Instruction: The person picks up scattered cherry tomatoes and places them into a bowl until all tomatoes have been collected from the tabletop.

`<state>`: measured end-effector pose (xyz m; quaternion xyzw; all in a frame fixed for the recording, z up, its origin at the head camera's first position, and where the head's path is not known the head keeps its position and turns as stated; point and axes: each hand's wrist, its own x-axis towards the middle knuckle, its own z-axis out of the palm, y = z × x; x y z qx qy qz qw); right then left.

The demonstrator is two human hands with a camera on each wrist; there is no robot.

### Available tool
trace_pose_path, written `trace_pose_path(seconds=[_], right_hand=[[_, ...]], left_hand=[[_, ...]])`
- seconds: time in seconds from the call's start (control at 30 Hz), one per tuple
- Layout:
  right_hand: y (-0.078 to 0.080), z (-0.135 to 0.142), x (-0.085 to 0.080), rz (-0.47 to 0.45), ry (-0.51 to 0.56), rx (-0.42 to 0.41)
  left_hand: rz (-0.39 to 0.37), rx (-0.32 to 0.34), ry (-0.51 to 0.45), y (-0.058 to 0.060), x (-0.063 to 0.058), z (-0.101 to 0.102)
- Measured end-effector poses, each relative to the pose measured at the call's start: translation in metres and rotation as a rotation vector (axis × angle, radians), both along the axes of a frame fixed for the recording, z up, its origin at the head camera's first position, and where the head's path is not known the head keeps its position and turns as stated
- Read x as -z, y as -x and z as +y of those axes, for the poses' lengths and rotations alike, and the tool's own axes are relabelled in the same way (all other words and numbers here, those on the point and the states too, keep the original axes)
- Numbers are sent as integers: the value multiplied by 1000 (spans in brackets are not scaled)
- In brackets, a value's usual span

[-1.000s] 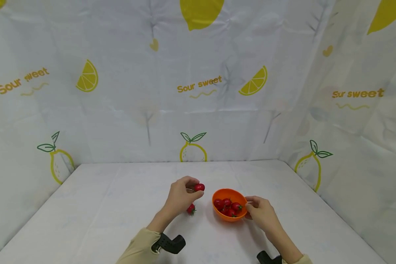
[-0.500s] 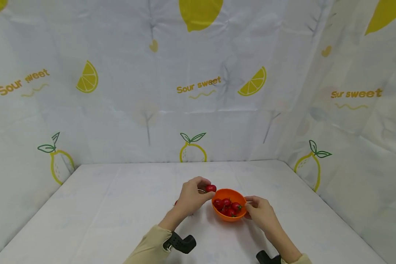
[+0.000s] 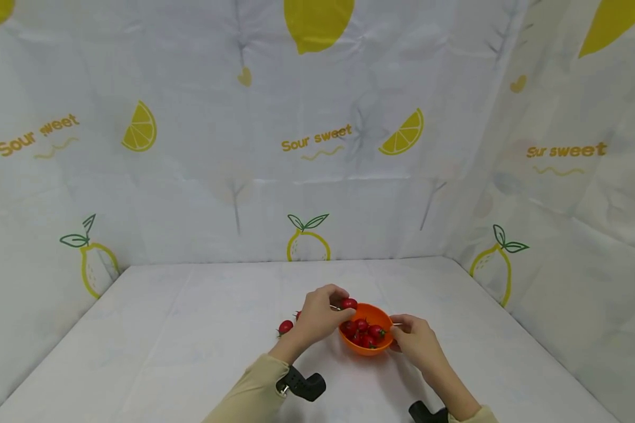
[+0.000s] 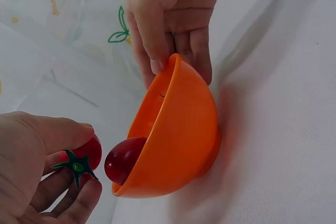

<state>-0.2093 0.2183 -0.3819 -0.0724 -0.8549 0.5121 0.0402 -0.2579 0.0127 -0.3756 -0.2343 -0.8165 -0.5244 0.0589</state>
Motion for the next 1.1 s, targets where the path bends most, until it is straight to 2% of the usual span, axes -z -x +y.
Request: trace_pose_path(seconds=[0.63,1.1], right_hand=[[-2,0,-2,16,8,-9],[-2,0,-1,4,3,-8]], left_hand=[[-13,-11,17,3,4,5],[11,-12,22,4,4,4]])
